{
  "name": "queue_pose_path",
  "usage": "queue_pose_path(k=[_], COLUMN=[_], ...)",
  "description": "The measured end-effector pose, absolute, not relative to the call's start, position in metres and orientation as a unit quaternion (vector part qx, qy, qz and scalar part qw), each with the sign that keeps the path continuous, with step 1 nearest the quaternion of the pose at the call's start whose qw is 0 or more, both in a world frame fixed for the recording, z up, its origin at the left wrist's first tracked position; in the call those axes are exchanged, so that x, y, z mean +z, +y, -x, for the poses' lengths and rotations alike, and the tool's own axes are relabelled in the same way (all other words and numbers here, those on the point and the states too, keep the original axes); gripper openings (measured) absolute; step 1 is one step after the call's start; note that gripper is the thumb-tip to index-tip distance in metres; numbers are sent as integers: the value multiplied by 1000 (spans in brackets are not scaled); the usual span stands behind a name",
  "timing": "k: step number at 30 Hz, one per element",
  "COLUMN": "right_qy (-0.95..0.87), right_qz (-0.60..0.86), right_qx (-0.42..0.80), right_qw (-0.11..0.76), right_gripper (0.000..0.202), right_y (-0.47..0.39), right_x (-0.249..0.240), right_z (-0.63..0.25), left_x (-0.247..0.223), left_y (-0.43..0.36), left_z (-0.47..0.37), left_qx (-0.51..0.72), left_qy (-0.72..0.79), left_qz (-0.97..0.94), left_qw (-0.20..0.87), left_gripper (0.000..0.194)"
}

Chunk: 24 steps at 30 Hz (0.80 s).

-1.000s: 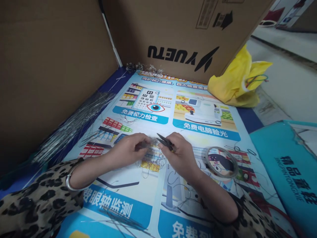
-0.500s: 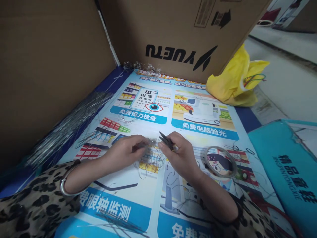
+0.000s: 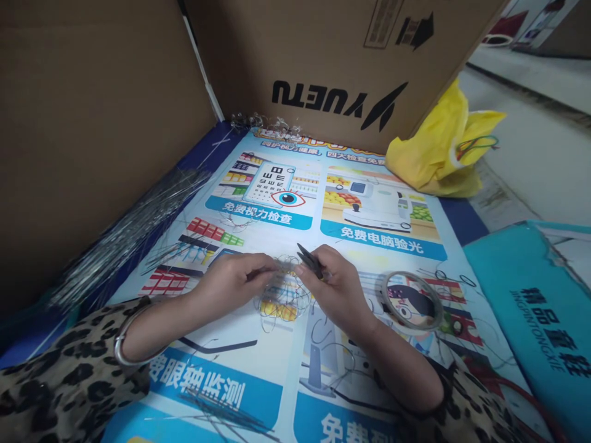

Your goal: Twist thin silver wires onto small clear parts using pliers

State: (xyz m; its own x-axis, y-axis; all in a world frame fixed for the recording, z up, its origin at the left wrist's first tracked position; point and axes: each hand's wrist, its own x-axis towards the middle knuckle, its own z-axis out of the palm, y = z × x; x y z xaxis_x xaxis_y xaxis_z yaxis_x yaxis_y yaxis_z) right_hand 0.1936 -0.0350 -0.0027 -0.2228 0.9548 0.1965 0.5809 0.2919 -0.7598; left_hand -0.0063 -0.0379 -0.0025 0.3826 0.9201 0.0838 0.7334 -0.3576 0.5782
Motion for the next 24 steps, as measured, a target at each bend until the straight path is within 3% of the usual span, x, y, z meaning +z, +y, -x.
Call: queue_pose_path(k=[9,16,21,24], right_qy=[-696,-694,-712,-726], right_qz=[541,535,535,522], right_qx=[322,325,302,287], right_qw=[344,355,341,345], right_gripper=[19,18,15,15], right_y=[-35,-36,-36,-36], right_x=[-3,-2,-2,-4], right_z=[-193,-193,-192,-191], left_x=[-3,-5,-8,-8], left_y=[-35,-33,-32,-31], left_z=[4,5,3,2], left_qx=[202,227,263,280], left_qy=[543,535,518,503], left_qz=[-781,-744,-694,-671], left_qw=[235,330,425,467], left_gripper=[10,11,29,28])
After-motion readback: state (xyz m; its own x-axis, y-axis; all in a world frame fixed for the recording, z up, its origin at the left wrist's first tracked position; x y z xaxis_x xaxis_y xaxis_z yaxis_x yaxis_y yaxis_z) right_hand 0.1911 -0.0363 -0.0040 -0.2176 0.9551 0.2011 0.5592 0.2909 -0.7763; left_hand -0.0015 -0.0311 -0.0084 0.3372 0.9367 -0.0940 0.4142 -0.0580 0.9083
